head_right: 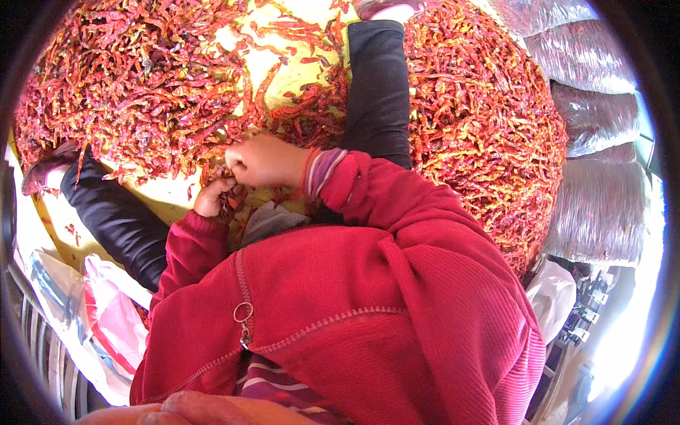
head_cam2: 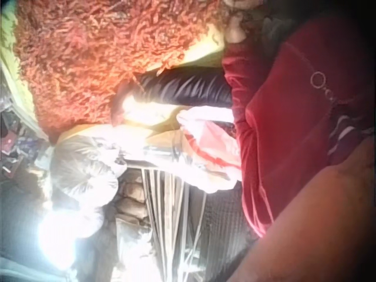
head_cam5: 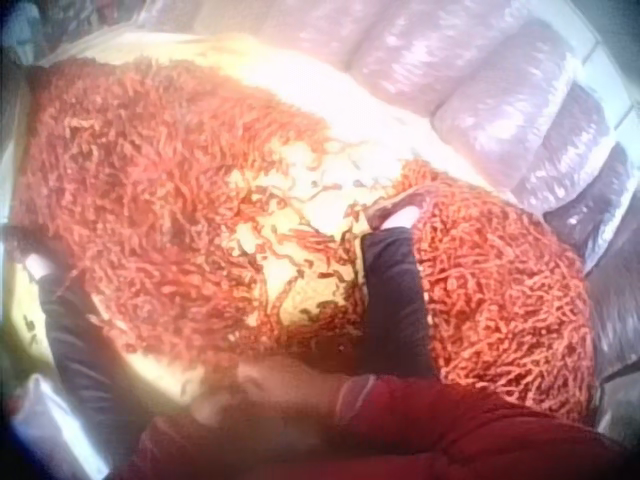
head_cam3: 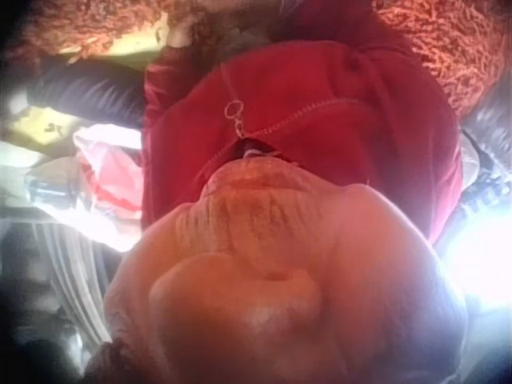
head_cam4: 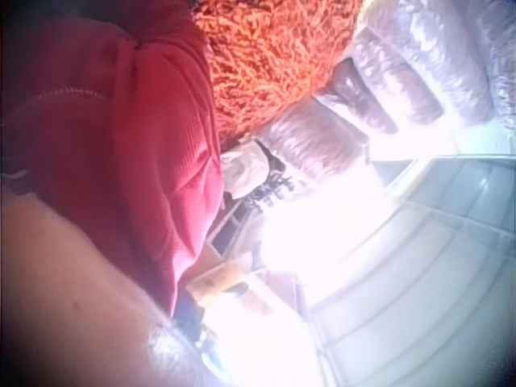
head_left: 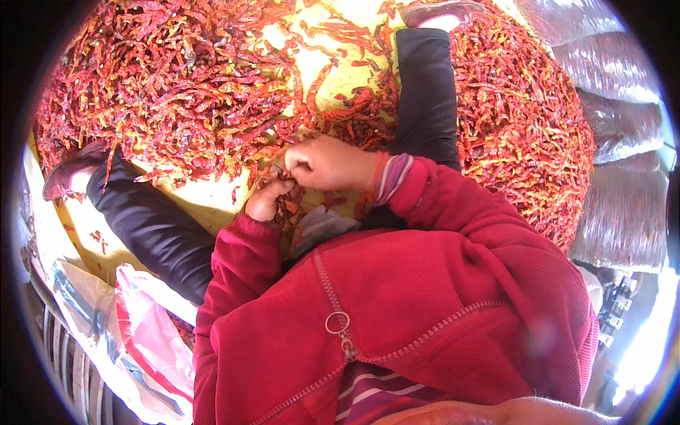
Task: The person sits on the floor and manually sorts through a large pile of dried red chilies, picking them up and moving them around with both hands.
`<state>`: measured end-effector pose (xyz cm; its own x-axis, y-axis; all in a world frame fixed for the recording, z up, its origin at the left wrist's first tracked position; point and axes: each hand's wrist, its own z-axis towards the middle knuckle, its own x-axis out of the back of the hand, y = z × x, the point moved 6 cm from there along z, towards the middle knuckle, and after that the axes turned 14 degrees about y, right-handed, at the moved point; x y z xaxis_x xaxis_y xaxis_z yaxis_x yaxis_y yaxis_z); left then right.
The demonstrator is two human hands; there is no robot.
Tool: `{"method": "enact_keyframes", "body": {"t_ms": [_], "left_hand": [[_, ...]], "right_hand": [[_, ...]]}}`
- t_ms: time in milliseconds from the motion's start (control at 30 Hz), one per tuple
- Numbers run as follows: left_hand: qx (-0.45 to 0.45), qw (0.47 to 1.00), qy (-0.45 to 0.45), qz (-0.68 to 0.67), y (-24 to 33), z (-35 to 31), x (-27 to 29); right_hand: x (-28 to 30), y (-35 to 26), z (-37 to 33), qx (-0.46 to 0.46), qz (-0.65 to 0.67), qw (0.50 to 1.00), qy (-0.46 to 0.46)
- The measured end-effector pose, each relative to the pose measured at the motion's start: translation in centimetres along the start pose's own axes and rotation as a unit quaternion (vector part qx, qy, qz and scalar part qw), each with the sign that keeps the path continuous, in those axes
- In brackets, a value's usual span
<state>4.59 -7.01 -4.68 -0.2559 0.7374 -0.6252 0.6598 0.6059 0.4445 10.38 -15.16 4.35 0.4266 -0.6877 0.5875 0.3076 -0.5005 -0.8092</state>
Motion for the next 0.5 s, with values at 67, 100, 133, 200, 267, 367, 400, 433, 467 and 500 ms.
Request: {"method": "enact_keyframes", "body": {"t_ms": [67,100,133,200,267,367,400,433,467,500], "left_hand": [[0.011,0.999,-0.031,-0.008,0.1,-0.4,-0.3],[0.03,0.997,-0.068,-0.021,0.3,-0.9,-0.8],[0.049,0.993,-0.105,-0.033,0.5,-1.2,-1.2],[0.027,0.997,-0.062,-0.021,0.5,-0.9,-0.7],[-0.002,1.0,-0.001,-0.004,0.5,-0.5,-0.4],[0.018,0.999,-0.022,0.028,1.8,-1.2,-1.5],[0.029,0.999,-0.024,0.02,1.8,-1.0,-1.2],[0.035,0.999,0.009,0.019,1.8,-0.9,-0.8],[0.038,0.999,-0.003,0.01,1.6,-0.7,-1.0],[0.036,0.999,-0.006,-0.002,1.4,-0.5,-0.7]], "right_hand": [[-0.8,-0.1,-0.4,-0.009,-0.018,1.0,-0.012],[-1.1,-0.1,-0.5,-0.001,-0.022,1.0,-0.01],[-1.2,-0.1,-0.5,0.007,-0.027,1.0,-0.007],[-1.5,-0.1,-0.5,0.007,-0.005,1.0,-0.02],[-1.4,-0.2,-0.3,0.016,0.028,0.998,-0.051],[-0.1,1.1,0.1,-0.035,0.173,0.978,-0.113],[0.9,2.3,0.6,-0.049,0.132,0.982,-0.128],[2.7,3.1,1.3,-0.019,0.138,0.988,-0.067],[3.9,6.4,2.0,-0.076,0.123,0.989,-0.024],[6.1,8.1,3.6,-0.07,0.044,0.997,0.015]]}}
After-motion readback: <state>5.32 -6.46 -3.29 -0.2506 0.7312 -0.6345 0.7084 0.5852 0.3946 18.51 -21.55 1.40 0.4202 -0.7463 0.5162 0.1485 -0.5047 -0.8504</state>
